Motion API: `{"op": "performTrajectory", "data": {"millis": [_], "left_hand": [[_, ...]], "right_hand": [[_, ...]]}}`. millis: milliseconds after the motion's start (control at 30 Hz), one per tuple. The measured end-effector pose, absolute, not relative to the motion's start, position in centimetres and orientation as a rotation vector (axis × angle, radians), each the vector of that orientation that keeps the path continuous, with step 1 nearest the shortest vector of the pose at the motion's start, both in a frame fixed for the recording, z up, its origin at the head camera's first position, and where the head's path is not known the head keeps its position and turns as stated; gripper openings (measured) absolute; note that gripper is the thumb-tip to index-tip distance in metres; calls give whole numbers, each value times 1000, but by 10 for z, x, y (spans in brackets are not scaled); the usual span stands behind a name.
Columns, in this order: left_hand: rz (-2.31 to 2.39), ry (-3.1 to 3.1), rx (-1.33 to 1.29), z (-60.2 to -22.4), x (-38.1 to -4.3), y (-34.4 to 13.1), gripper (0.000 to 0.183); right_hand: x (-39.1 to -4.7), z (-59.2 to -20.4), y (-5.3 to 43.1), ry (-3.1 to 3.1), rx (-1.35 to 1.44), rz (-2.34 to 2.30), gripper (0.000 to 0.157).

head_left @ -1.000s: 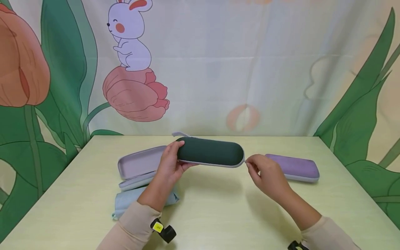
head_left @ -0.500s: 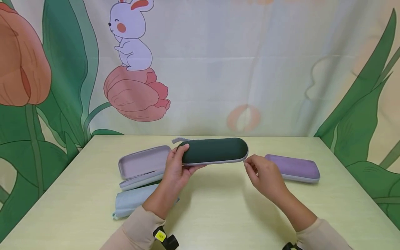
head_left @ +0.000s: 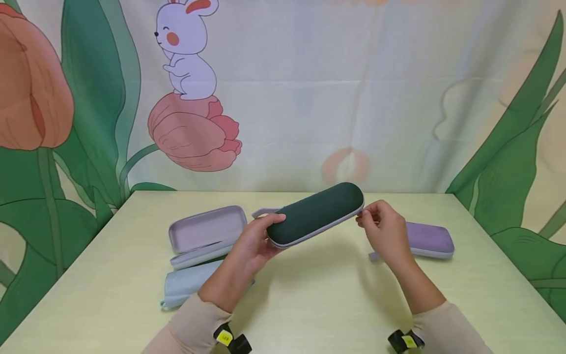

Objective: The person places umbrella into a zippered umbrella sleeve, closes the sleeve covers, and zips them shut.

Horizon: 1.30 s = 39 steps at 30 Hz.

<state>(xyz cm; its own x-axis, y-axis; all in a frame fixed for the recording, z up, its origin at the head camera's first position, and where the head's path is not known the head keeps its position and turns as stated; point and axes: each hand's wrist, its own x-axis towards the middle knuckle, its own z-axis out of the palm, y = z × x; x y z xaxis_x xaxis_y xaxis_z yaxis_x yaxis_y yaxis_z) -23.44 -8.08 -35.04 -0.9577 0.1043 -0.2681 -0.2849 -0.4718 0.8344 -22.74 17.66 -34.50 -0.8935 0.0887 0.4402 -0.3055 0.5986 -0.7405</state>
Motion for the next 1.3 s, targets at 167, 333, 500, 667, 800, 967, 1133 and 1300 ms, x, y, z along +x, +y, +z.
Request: {"op": "performTrajectory", "data": {"millis": [167,333,500,667,800,967,1133,1300], "left_hand": [[2347,1520,-118,-348,-228,-80,66],[2144,1511,144,-347,-219,-76,76],[2062,1477,257,-347,-213,-67,49],[2041,1493,206,-349,-214,-57,30],[1985,1502,199,-350,-217,-53,57],[1911,1543,216,-351,-222,-52,76],[1890,1589,229,-354,-226,-53,74],[1888,1645,201,-357,-227,-55,82]], "right_hand": [[-235,-343,181,-2357,45,1444,16],[-240,-345,179,-2301,-31,1639,16],[-243,-348,175,-2281,-80,1710,16],[-244,-352,171,-2361,-84,1624,18],[-243,-354,167,-2403,-33,1513,16],[-243,-356,162,-2447,77,1364,15],[-243,-357,159,-2478,203,1257,12],[-241,-357,159,-2488,333,1177,8]]}}
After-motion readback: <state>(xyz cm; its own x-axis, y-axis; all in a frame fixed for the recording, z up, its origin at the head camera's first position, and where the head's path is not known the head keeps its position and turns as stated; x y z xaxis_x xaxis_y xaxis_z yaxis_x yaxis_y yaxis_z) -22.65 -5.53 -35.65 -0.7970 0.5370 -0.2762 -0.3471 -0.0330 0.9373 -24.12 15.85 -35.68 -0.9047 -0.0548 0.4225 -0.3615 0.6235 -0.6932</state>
